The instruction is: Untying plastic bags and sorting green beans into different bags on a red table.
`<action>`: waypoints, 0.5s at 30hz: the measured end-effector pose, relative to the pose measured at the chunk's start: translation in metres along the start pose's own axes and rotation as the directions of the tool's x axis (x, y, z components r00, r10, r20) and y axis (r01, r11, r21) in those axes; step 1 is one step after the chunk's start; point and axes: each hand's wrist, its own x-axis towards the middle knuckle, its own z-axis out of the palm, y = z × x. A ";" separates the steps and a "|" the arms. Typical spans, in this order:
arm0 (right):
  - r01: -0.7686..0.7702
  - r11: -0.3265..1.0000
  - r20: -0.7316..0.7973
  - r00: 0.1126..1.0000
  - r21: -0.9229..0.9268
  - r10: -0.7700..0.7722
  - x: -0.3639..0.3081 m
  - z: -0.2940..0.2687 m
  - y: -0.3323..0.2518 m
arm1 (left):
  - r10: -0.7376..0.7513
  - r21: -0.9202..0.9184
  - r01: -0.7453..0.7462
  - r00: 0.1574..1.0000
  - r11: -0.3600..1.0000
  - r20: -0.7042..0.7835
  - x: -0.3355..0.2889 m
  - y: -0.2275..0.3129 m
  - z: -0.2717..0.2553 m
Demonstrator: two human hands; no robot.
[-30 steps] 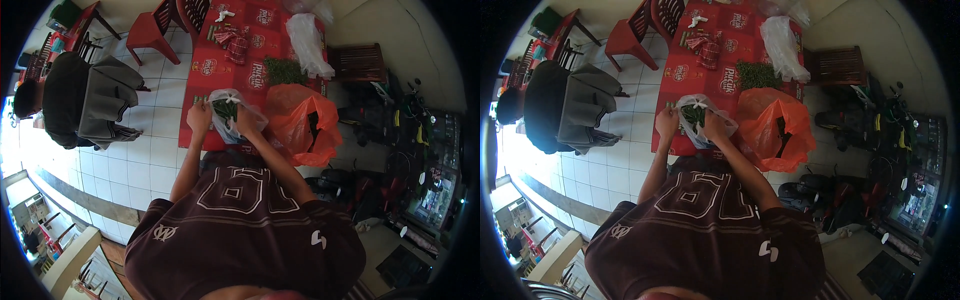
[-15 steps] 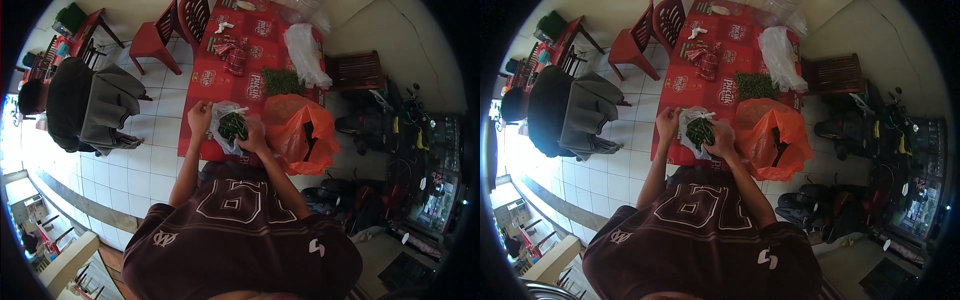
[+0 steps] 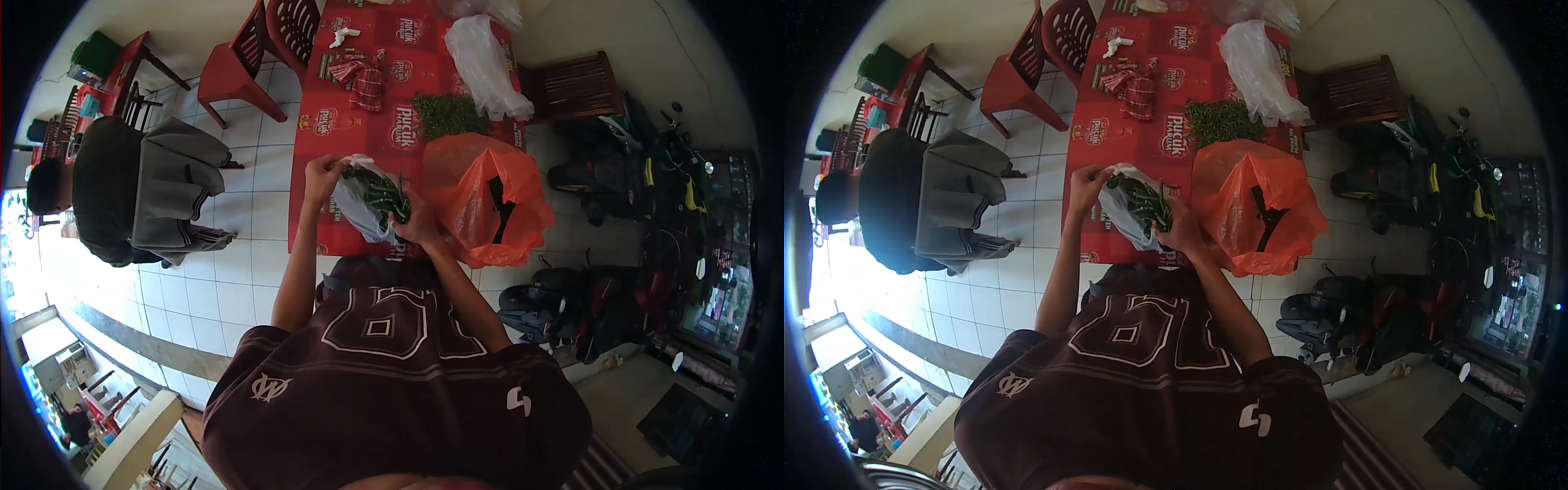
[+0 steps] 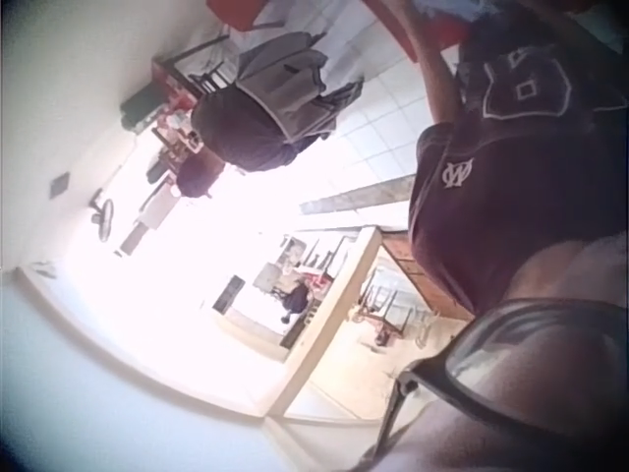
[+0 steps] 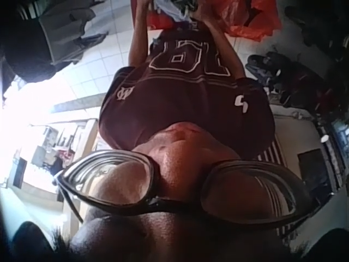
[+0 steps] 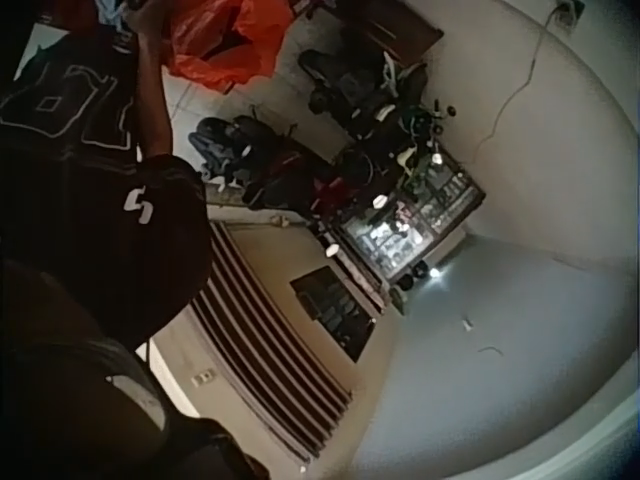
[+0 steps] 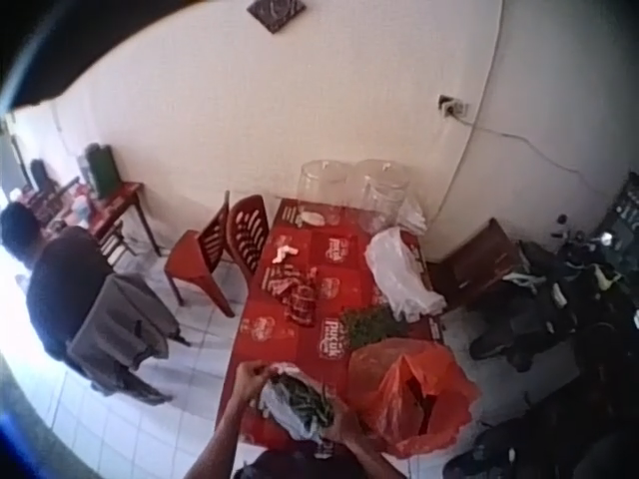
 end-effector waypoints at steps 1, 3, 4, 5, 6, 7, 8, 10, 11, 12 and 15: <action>-0.009 1.000 -0.008 1.000 0.000 0.009 -0.002 -0.002 0.000 | 0.002 0.000 -0.002 1.000 1.000 0.010 -0.001 0.005 0.002; -0.013 1.000 -0.026 1.000 0.000 0.013 0.000 -0.003 0.002 | -0.073 -0.050 0.074 0.997 0.996 0.023 -0.004 0.014 0.005; -0.006 1.000 -0.030 1.000 0.007 0.006 0.003 -0.003 -0.002 | -0.075 -0.048 0.076 0.997 0.996 0.024 -0.005 0.011 0.005; -0.009 1.000 -0.030 0.999 0.008 0.009 0.006 -0.004 -0.006 | -0.068 -0.093 0.068 0.998 0.993 -0.001 -0.006 0.009 0.005; 0.019 0.999 -0.052 0.998 0.045 -0.016 0.008 -0.006 -0.010 | -0.063 -0.136 0.058 0.998 0.989 -0.028 -0.007 0.006 0.005; 0.049 0.996 -0.075 0.996 0.081 -0.042 0.011 -0.008 -0.015 | -0.063 -0.137 0.059 0.998 0.989 -0.028 -0.006 0.002 0.005; 0.048 0.995 -0.073 0.996 0.082 -0.043 0.014 -0.008 -0.020 | -0.070 -0.132 0.067 0.997 0.989 -0.018 -0.005 -0.003 0.005; 0.024 0.977 -0.145 0.989 0.214 0.007 0.017 -0.007 -0.025 | -0.075 -0.128 0.074 0.997 0.989 -0.005 -0.005 -0.008 0.005; 0.024 0.977 -0.147 0.989 0.212 0.008 0.017 -0.007 -0.023 | -0.076 -0.137 0.077 0.997 0.988 0.013 -0.006 -0.007 0.005; 0.016 0.980 -0.154 0.988 0.199 0.015 0.018 -0.008 -0.021 | -0.077 -0.147 0.081 0.997 0.986 0.030 -0.006 -0.007 0.005; 0.053 0.982 -0.179 0.984 0.180 -0.021 0.026 -0.010 -0.024 | -0.083 -0.214 0.084 0.996 0.973 0.012 -0.009 -0.009 0.005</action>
